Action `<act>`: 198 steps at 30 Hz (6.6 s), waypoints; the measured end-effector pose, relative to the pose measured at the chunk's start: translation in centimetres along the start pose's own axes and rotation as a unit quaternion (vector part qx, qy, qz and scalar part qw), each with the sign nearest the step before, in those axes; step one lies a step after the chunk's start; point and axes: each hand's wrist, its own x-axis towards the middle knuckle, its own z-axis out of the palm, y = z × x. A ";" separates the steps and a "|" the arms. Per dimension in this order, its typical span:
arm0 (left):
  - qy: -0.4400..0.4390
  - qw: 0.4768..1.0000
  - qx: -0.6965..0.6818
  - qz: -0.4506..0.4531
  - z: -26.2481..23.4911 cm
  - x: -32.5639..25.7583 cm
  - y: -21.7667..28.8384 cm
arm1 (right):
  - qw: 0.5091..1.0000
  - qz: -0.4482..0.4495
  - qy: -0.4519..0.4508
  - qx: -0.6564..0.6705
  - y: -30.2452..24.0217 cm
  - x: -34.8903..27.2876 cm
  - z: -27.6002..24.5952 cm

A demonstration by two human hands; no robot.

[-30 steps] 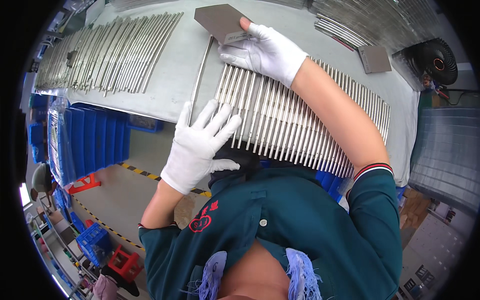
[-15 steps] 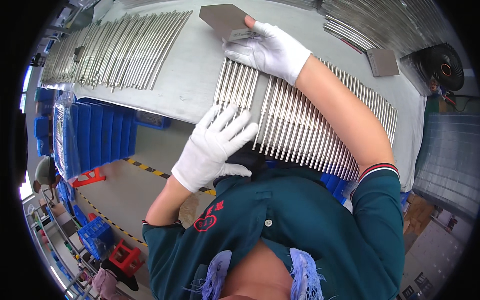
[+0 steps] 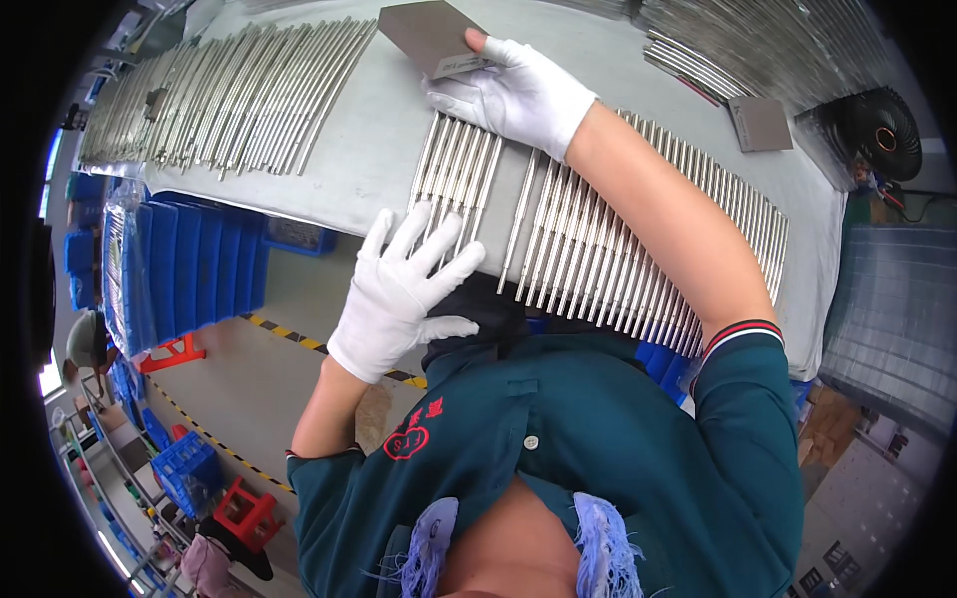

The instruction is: Aligning and polishing metal rods using a sanding block on a factory workbench.

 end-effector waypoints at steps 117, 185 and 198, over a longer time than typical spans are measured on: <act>-0.097 0.987 0.046 0.121 1.4 6.7 7.6 | 0.991 -0.124 0.002 0.058 -8.0 -20.7 -2.6; -0.121 0.886 -0.057 0.444 10.7 17.5 21.9 | 0.976 -0.176 0.129 -0.019 -11.3 -34.2 -6.6; -0.166 0.873 0.004 0.459 10.0 16.3 19.8 | 0.989 -0.129 0.064 0.029 -9.7 -29.1 -7.4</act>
